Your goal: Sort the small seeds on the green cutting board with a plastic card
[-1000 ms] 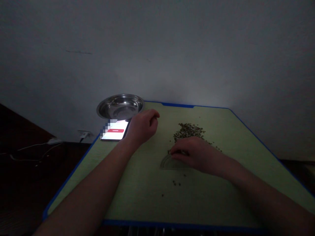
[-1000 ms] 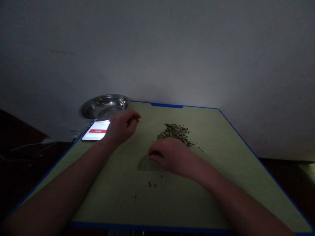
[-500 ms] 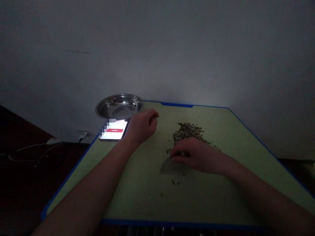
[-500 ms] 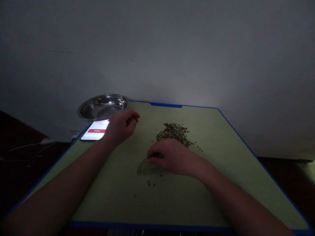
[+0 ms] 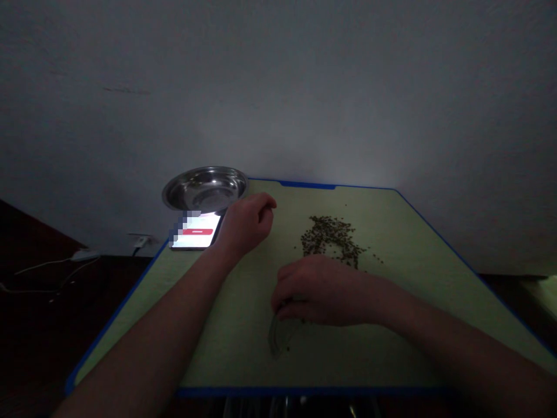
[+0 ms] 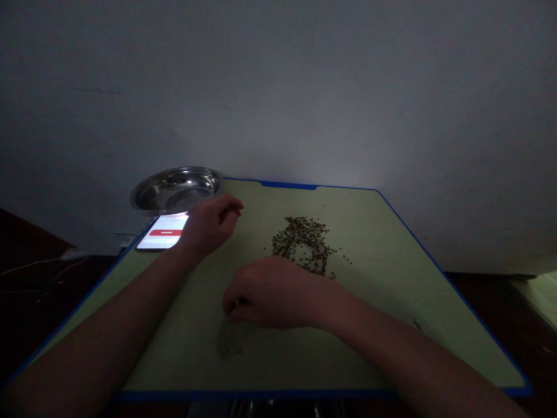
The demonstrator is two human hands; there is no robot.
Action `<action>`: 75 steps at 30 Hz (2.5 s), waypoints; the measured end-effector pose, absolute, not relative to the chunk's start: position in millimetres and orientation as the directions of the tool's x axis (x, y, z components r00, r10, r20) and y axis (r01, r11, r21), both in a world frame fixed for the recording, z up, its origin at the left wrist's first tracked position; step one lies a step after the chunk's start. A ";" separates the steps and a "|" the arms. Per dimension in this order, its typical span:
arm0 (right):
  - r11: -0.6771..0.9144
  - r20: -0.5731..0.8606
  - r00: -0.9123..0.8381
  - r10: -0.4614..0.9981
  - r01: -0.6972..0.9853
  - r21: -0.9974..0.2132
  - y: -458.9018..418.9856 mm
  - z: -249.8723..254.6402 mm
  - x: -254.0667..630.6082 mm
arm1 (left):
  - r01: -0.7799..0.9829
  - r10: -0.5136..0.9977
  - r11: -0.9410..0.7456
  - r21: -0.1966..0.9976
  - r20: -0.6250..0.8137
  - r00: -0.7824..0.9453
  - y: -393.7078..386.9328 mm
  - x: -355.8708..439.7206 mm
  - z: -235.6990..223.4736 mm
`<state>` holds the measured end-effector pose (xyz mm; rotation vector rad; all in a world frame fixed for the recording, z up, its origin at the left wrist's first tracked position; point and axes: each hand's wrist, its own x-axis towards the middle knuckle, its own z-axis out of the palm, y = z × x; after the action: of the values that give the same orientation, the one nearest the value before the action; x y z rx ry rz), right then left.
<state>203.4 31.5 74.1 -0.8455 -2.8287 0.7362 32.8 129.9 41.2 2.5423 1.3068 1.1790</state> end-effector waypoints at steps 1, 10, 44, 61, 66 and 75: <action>0.732 -0.052 -0.841 0.538 0.497 -0.465 31.0 75.2 203.5 | 0.675 0.712 -0.642 0.362 0.607 0.351 129.9 32.8 41.1; 0.665 -0.102 -0.812 0.575 0.537 -0.519 26.0 72.2 226.9 | 0.675 0.713 -0.643 0.362 0.605 0.354 129.1 34.2 41.7; 0.422 -0.135 -0.649 0.749 0.624 -0.657 -19.7 47.8 236.1 | 0.687 0.742 -0.627 0.369 0.552 0.380 130.6 35.7 39.3; 0.202 -0.117 -0.384 0.916 0.692 -0.693 -31.1 63.5 274.4 | 0.697 0.783 -0.593 0.403 0.489 0.384 129.4 37.5 42.0; 0.157 -0.059 -0.273 0.960 0.702 -0.695 -16.8 59.6 310.1 | 0.695 0.790 -0.589 0.412 0.474 0.388 129.4 38.0 42.3; 0.212 -0.136 -0.393 0.910 0.719 -0.662 -25.5 39.9 283.2 | 0.720 0.807 -0.566 0.401 0.446 0.387 129.3 38.6 42.3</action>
<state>283.2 -25.5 39.9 -1.5349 -2.2069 0.9611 38.6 129.3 42.3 2.4949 1.3840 0.9259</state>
